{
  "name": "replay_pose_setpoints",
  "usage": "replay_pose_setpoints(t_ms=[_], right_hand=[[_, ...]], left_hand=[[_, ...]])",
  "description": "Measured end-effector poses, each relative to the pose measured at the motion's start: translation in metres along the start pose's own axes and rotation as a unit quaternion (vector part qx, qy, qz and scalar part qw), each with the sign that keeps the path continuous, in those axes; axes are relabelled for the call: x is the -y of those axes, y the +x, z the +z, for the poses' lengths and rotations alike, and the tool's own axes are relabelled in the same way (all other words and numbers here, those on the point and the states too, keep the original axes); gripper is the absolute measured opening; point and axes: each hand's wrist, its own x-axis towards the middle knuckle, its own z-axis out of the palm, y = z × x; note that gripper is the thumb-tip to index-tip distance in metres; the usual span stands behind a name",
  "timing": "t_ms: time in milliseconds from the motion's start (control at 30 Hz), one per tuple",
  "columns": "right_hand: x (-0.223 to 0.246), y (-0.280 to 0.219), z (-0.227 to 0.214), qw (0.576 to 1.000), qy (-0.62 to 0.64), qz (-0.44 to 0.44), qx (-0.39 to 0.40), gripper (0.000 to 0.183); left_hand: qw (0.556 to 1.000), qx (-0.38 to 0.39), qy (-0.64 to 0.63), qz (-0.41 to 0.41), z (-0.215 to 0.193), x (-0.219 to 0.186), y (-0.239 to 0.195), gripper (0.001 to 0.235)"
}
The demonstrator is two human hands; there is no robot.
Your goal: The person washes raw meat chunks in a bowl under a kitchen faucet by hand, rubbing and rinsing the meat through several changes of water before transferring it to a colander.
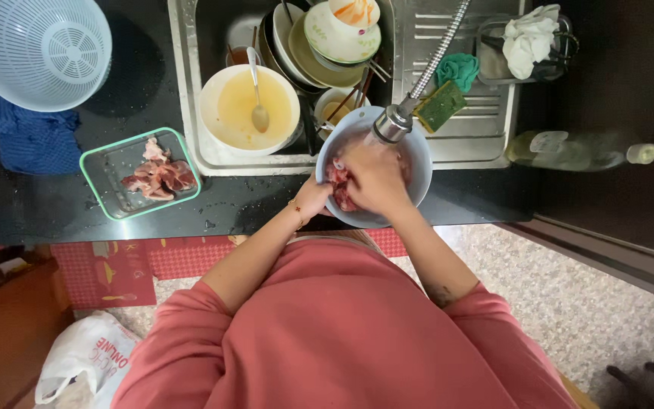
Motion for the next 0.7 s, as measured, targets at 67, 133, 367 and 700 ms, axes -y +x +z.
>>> replay_pose_setpoints(t_ms=[67, 133, 367, 700], right_hand=[[0.021, 0.002, -0.032, 0.999, -0.013, -0.04, 0.003, 0.05], [0.031, 0.011, -0.042, 0.997, -0.024, -0.08, 0.003, 0.059], [-0.016, 0.038, -0.031, 0.981, 0.072, 0.13, 0.122, 0.054], [-0.081, 0.012, -0.017, 0.869, 0.463, 0.157, -0.077, 0.035]], left_hand=[[1.0, 0.001, -0.014, 0.002, -0.002, 0.02, 0.021, 0.069], [1.0, 0.002, -0.026, 0.006, -0.004, 0.025, 0.027, 0.068], [1.0, 0.006, -0.024, 0.006, -0.005, 0.03, 0.03, 0.06], [1.0, 0.008, -0.018, 0.013, -0.001, 0.016, 0.015, 0.069]])
